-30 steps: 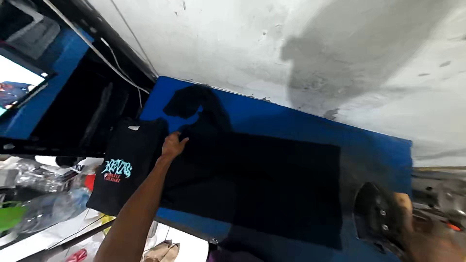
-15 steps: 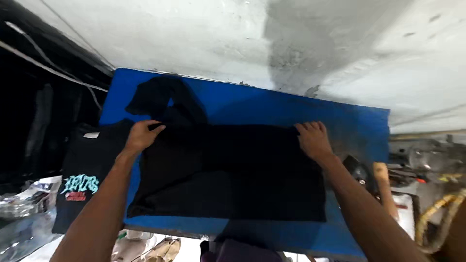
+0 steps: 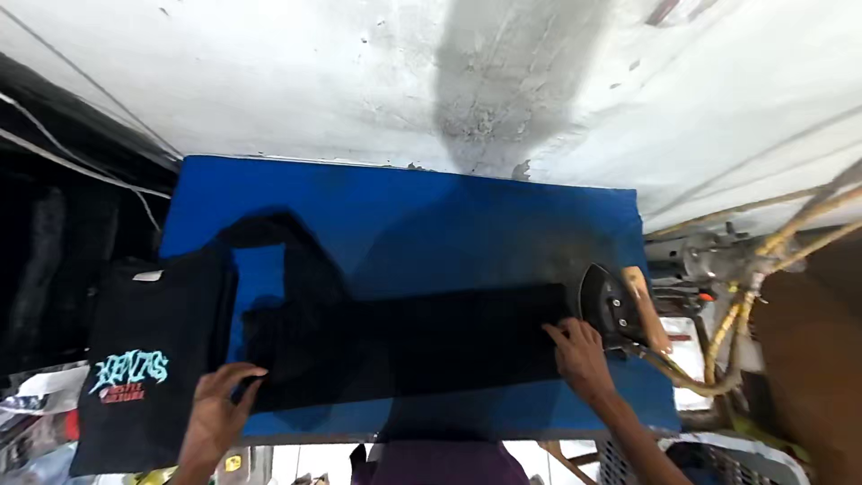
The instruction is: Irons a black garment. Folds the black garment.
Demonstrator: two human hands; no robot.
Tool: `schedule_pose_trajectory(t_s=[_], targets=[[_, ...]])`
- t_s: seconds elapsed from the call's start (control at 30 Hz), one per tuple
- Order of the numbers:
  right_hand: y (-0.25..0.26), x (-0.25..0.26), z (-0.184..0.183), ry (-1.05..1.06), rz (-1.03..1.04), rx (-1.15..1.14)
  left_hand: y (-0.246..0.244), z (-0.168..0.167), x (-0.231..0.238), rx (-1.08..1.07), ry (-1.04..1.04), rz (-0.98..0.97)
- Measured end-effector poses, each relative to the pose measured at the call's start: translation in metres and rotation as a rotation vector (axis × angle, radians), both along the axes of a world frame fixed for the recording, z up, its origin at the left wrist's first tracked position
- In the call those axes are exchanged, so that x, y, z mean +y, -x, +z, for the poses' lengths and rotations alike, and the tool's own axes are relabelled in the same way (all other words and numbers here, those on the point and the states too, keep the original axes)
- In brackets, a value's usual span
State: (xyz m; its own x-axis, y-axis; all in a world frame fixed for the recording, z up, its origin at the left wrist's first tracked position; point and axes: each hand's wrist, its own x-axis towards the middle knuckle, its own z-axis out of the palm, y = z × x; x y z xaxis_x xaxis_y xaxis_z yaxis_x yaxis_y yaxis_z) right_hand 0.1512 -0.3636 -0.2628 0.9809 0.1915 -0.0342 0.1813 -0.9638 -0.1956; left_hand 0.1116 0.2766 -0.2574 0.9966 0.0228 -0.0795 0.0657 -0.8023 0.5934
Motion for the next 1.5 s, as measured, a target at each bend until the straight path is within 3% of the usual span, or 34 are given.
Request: schedule_pose_trajectory(t_s=[0.13, 0.27, 0.43, 0.63, 0.77, 0.87, 0.97, 1.07, 1.13, 1.2, 1.33, 1.4, 1.5], targets=[[0.012, 0.035, 0.001, 0.003, -0.137, -0.033, -0.001, -0.007, -0.02, -0.003, -0.02, 0.138], [-0.031, 0.119, 0.022, -0.192, -0.09, -0.167, -0.022, -0.005, -0.031, 0.063, -0.056, 0.204], [-0.116, 0.275, 0.038, -0.347, 0.105, 0.055, -0.045, 0.0, -0.041, 0.395, 0.042, 0.284], [-0.208, 0.454, 0.008, -0.473, 0.053, 0.413, -0.05, 0.016, -0.042, 0.359, 0.266, 0.337], [-0.222, 0.505, -0.007, -0.502, -0.099, 0.578, -0.059, 0.01, -0.036, 0.357, 0.366, 0.24], [-0.203, 0.484, 0.023, -1.01, -0.309, 0.671, -0.061, -0.01, -0.029, 0.309, 0.525, 0.204], [-0.169, 0.426, 0.079, -1.567, -0.449, 0.775, -0.06, -0.029, -0.017, 0.335, 0.693, 0.148], [-0.113, 0.352, 0.112, -1.975, -0.411, 0.734, -0.067, -0.026, -0.004, 0.452, 0.667, -0.033], [-0.068, 0.309, 0.12, -2.098, -0.423, 0.592, -0.071, -0.024, 0.0, 0.525, 0.552, -0.181], [-0.027, 0.274, 0.127, -2.064, -0.519, 0.367, -0.076, -0.022, 0.002, 0.564, 0.43, -0.294], [0.026, 0.209, 0.131, -1.585, -0.752, -0.16, -0.089, -0.014, -0.002, 0.661, 0.311, -0.355], [0.046, 0.183, 0.128, -1.376, -0.817, -0.295, -0.095, -0.011, -0.005, 0.692, 0.282, -0.39], [0.067, 0.155, 0.122, -1.326, -0.784, -0.393, -0.104, -0.009, -0.01, 0.727, 0.255, -0.425]])
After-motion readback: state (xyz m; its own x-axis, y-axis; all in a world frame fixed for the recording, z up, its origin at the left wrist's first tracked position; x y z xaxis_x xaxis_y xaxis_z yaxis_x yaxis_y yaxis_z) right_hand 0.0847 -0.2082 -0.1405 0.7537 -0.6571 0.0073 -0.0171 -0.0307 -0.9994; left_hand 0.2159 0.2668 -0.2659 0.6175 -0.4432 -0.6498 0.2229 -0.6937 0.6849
